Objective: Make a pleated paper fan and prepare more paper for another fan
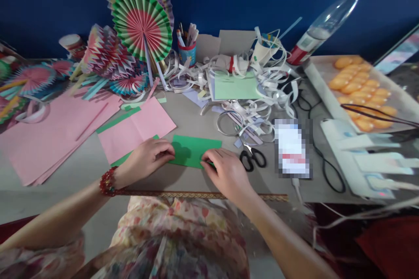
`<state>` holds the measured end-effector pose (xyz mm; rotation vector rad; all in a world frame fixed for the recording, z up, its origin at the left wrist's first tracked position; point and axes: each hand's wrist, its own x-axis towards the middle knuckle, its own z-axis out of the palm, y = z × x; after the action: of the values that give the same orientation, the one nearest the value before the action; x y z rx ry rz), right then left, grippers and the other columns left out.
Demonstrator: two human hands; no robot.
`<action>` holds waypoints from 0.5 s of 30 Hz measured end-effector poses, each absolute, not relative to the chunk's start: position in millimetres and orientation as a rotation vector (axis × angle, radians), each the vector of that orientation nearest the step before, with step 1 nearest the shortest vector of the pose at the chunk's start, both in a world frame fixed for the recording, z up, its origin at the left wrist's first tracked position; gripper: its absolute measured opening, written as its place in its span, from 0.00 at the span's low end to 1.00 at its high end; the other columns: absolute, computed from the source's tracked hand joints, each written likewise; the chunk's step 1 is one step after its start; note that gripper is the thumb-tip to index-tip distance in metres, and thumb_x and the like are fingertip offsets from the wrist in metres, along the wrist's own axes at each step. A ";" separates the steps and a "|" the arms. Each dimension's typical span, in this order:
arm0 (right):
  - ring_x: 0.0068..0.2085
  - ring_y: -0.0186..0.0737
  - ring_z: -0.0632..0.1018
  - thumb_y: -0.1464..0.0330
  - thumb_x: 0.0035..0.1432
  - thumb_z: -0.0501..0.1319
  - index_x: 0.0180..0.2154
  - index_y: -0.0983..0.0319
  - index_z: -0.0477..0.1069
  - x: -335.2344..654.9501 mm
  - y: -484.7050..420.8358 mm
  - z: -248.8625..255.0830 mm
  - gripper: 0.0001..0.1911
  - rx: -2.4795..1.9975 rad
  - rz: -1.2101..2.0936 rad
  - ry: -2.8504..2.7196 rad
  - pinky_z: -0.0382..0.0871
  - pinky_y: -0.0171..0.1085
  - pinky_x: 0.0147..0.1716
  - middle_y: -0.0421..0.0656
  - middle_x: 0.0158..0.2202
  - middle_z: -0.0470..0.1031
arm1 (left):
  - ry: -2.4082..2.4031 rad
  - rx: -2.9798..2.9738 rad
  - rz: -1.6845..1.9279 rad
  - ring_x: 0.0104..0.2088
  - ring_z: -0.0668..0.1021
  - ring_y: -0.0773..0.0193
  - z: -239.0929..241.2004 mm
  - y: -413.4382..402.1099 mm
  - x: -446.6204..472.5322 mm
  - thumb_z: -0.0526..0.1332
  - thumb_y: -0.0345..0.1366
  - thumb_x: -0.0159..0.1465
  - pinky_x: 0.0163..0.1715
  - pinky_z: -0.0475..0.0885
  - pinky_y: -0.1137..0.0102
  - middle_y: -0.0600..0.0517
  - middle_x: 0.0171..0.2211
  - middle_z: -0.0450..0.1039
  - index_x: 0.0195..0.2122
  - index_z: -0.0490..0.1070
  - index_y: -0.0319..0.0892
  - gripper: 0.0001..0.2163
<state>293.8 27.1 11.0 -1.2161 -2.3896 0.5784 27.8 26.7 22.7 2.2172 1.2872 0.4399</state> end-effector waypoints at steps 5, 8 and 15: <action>0.34 0.40 0.76 0.70 0.65 0.58 0.34 0.59 0.69 293.6 29.3 11.7 0.05 -1.212 0.589 -2.410 0.65 0.36 0.33 0.41 0.31 0.75 | 1.279 2.241 0.440 0.33 0.75 0.65 22.3 25.1 27.0 0.57 0.35 0.71 0.38 0.63 0.70 0.54 0.33 0.75 0.35 0.72 0.42 0.08; 0.33 0.39 0.76 0.70 0.65 0.58 0.34 0.59 0.69 293.1 30.7 12.5 0.05 -1.210 0.598 -2.418 0.64 0.36 0.33 0.41 0.30 0.75 | 1.279 2.249 0.437 0.34 0.75 0.65 20.5 24.4 26.1 0.57 0.36 0.71 0.39 0.62 0.69 0.54 0.33 0.75 0.35 0.72 0.42 0.08; 0.34 0.40 0.75 0.70 0.65 0.58 0.34 0.58 0.68 292.6 30.9 12.0 0.05 -1.203 0.584 -2.434 0.64 0.36 0.34 0.41 0.31 0.75 | 1.264 2.264 0.466 0.35 0.75 0.64 18.0 21.7 25.8 0.57 0.34 0.71 0.40 0.63 0.69 0.54 0.34 0.74 0.36 0.71 0.42 0.06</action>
<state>292.6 30.9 12.0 -1.2033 -2.4336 0.5838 25.8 21.7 18.0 2.2641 1.2644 0.4658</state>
